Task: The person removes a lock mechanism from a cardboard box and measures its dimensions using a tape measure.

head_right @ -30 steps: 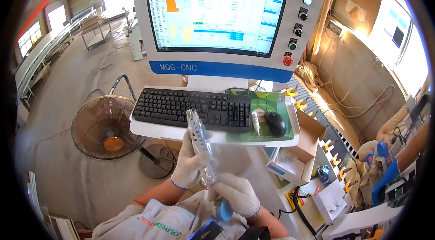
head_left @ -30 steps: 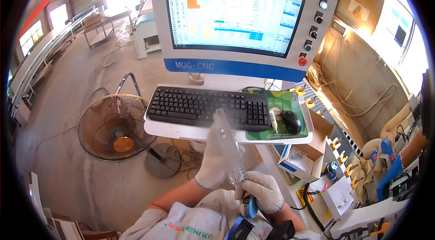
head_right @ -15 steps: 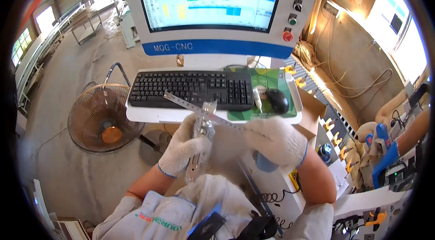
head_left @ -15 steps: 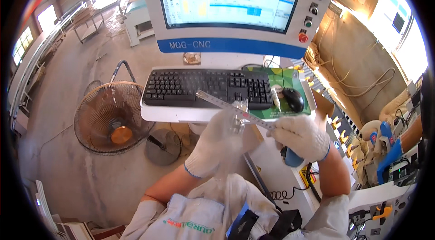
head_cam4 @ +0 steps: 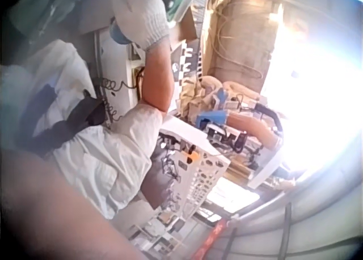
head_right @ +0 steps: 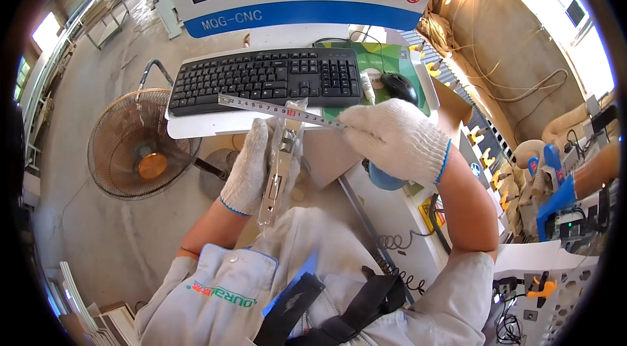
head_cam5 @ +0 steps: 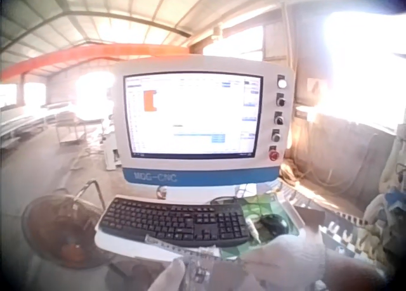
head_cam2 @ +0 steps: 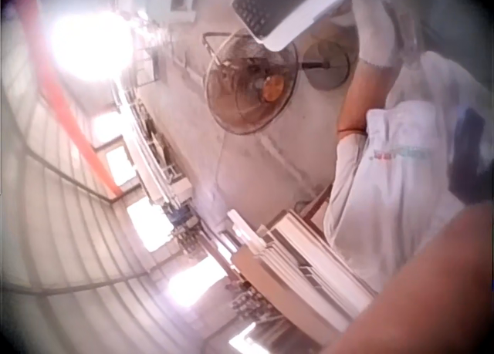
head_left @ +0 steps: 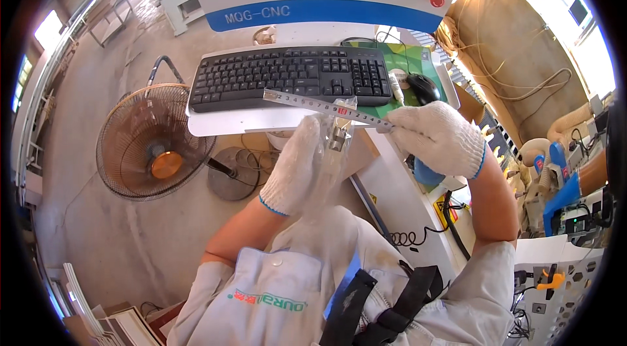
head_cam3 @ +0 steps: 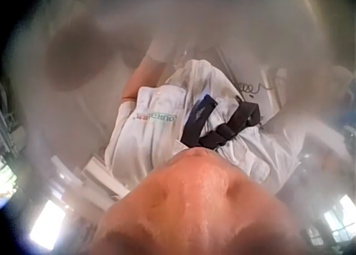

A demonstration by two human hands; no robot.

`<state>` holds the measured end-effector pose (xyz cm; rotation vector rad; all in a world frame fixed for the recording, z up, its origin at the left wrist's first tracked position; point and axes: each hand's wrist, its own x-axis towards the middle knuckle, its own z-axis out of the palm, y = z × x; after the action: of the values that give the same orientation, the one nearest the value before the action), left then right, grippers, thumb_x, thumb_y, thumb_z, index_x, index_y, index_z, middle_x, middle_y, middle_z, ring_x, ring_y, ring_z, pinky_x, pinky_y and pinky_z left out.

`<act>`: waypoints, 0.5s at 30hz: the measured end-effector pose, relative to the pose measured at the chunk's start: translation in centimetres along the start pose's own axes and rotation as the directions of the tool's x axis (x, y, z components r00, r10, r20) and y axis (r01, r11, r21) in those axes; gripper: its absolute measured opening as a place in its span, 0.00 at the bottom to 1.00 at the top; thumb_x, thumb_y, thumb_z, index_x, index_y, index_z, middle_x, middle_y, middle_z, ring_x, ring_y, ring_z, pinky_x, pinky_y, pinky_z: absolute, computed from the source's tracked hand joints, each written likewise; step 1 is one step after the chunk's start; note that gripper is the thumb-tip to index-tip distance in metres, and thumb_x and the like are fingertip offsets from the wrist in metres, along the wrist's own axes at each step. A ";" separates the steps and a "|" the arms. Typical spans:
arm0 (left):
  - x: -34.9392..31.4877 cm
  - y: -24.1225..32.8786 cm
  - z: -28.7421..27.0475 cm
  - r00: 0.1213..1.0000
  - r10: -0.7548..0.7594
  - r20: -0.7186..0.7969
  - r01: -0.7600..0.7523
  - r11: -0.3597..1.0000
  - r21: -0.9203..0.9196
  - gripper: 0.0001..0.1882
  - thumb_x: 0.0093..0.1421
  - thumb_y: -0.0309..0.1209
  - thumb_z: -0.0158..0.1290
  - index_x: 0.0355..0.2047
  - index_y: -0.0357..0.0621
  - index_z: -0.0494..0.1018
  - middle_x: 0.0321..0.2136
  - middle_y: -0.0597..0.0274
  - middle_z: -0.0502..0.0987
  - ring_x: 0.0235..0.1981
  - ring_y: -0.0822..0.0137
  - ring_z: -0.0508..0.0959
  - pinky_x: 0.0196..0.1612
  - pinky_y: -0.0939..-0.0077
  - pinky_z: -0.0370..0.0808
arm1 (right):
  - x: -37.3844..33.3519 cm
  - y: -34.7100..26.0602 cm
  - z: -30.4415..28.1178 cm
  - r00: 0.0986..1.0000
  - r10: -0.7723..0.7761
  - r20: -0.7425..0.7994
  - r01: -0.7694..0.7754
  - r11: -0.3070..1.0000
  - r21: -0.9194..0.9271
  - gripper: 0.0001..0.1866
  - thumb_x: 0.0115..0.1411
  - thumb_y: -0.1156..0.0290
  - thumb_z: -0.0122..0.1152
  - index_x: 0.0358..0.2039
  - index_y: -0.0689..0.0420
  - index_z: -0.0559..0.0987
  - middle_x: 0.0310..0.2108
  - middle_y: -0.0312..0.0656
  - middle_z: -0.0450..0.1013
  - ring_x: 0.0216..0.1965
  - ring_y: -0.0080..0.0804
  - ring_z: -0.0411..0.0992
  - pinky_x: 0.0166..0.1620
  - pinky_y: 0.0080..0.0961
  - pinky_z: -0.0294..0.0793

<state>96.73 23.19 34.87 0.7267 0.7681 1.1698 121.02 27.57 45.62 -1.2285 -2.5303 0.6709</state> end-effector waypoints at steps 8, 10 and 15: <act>0.8 -0.5 -0.8 1.000 -0.001 0.024 -0.001 0.998 0.065 0.38 0.74 0.68 0.41 0.53 0.45 0.77 0.35 0.65 0.80 0.29 0.72 0.79 0.29 0.78 0.79 | 0.2 -0.3 0.4 1.000 -0.014 0.004 0.014 0.999 -0.037 0.16 0.68 0.66 0.58 0.48 0.63 0.84 0.31 0.56 0.80 0.33 0.51 0.81 0.39 0.39 0.80; 1.0 -0.6 -0.8 0.999 -0.036 0.020 0.036 0.999 0.002 0.38 0.73 0.69 0.42 0.52 0.45 0.77 0.34 0.64 0.80 0.29 0.71 0.80 0.29 0.77 0.79 | 0.3 -0.4 0.6 1.000 -0.010 -0.007 0.010 1.000 -0.011 0.16 0.68 0.67 0.58 0.48 0.64 0.84 0.28 0.54 0.79 0.30 0.46 0.82 0.37 0.36 0.80; 1.3 -1.0 -1.3 0.999 -0.044 -0.004 0.044 0.999 -0.006 0.38 0.73 0.69 0.43 0.52 0.45 0.77 0.35 0.63 0.81 0.30 0.70 0.81 0.30 0.75 0.81 | 0.4 -0.7 0.9 1.000 0.001 -0.016 -0.001 1.000 -0.025 0.15 0.69 0.67 0.57 0.48 0.62 0.85 0.28 0.52 0.79 0.29 0.43 0.82 0.37 0.35 0.80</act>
<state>96.47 24.37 33.17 0.6999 0.7800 1.1334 119.90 27.28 45.19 -1.2386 -2.5329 0.6294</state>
